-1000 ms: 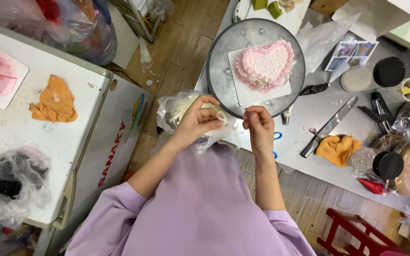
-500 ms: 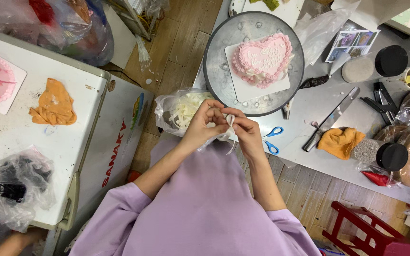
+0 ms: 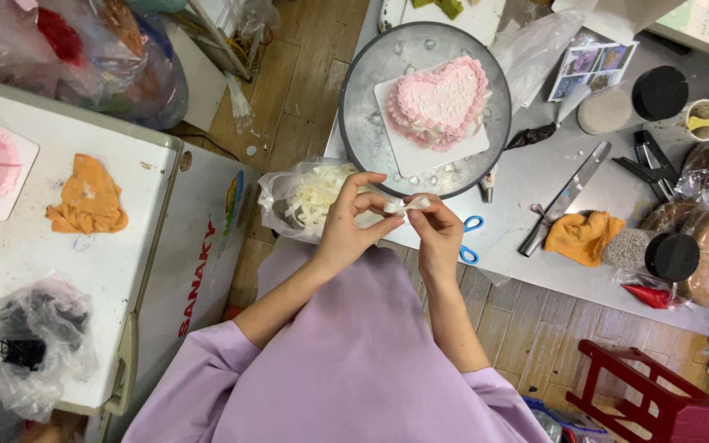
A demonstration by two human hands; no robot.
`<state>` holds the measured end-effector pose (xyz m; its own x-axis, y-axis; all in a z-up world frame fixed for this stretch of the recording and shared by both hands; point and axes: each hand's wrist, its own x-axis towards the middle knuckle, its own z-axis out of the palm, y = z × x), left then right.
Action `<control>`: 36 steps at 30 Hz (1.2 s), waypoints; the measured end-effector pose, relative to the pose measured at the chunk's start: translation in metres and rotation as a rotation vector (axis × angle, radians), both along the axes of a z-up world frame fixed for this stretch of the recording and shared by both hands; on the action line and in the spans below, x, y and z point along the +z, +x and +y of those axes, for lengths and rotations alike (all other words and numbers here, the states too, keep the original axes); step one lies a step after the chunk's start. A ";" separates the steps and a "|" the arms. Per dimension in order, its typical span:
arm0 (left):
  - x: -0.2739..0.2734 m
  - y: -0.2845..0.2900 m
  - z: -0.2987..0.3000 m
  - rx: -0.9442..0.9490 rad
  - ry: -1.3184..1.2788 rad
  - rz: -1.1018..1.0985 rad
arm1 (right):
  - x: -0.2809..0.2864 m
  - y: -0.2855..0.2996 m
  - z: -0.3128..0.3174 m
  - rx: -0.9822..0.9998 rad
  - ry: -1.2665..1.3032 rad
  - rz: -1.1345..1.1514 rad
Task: The person places a heart-shaped cake onto a base and then inside a cardboard box, followed by pouring liquid from a carton into a plastic bag by hand.
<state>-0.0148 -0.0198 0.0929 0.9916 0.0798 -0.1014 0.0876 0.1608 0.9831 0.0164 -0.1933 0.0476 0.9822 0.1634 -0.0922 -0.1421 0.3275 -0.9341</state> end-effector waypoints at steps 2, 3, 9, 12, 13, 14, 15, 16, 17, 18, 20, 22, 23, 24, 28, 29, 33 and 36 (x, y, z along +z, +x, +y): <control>-0.009 0.004 0.000 -0.053 0.006 -0.060 | -0.004 -0.002 -0.007 -0.027 -0.011 -0.005; -0.015 0.007 0.000 -0.079 0.009 -0.089 | -0.008 -0.001 -0.012 -0.051 -0.031 -0.018; -0.065 0.022 0.000 -0.347 1.011 -0.259 | -0.026 0.024 -0.062 -0.220 -0.139 -0.088; -0.079 0.019 0.000 -0.440 1.200 -0.205 | -0.034 0.034 -0.090 -0.255 -0.148 -0.094; -0.081 0.020 0.004 -0.439 1.203 -0.123 | -0.037 0.036 -0.097 -0.257 -0.134 -0.104; -0.081 0.025 0.009 -0.434 1.207 -0.042 | -0.041 0.041 -0.103 -0.256 -0.119 -0.115; -0.081 0.031 0.015 -0.428 1.209 0.039 | -0.044 0.044 -0.108 -0.256 -0.119 -0.116; -0.081 0.037 0.023 -0.379 1.249 0.027 | -0.048 0.047 -0.113 -0.255 -0.121 -0.114; -0.081 0.043 0.031 -0.329 1.288 0.016 | -0.051 0.049 -0.117 -0.253 -0.123 -0.112; -0.081 0.049 0.036 -0.277 1.327 0.006 | -0.055 0.053 -0.120 -0.257 -0.122 -0.107; -0.079 0.057 0.038 -0.204 1.325 -0.121 | -0.063 0.063 -0.124 -0.264 -0.118 -0.098; -0.076 0.058 0.033 -0.235 1.298 -0.166 | -0.070 0.075 -0.126 -0.246 -0.128 -0.118; -0.075 0.056 0.026 -0.302 1.271 -0.148 | -0.074 0.082 -0.125 -0.238 -0.132 -0.127; -0.074 0.051 0.017 -0.368 1.241 -0.128 | -0.077 0.087 -0.123 -0.215 -0.135 -0.125; -0.068 0.021 -0.003 -0.408 1.124 -0.124 | -0.092 0.102 -0.109 -0.124 -0.144 -0.121; -0.067 0.017 -0.004 -0.403 1.148 -0.140 | -0.095 0.101 -0.102 -0.100 -0.145 -0.122; -0.067 0.023 0.014 -0.330 1.192 -0.195 | -0.100 0.098 -0.074 -0.058 -0.122 -0.122; -0.069 0.024 0.024 -0.363 1.172 -0.153 | -0.097 0.098 -0.060 -0.064 -0.176 -0.123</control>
<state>0.0097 0.0039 0.0238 0.9708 -0.2374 -0.0354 -0.1847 -0.8332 0.5213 0.1140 -0.2536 -0.0499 0.9956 0.0929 0.0078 -0.0075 0.1624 -0.9867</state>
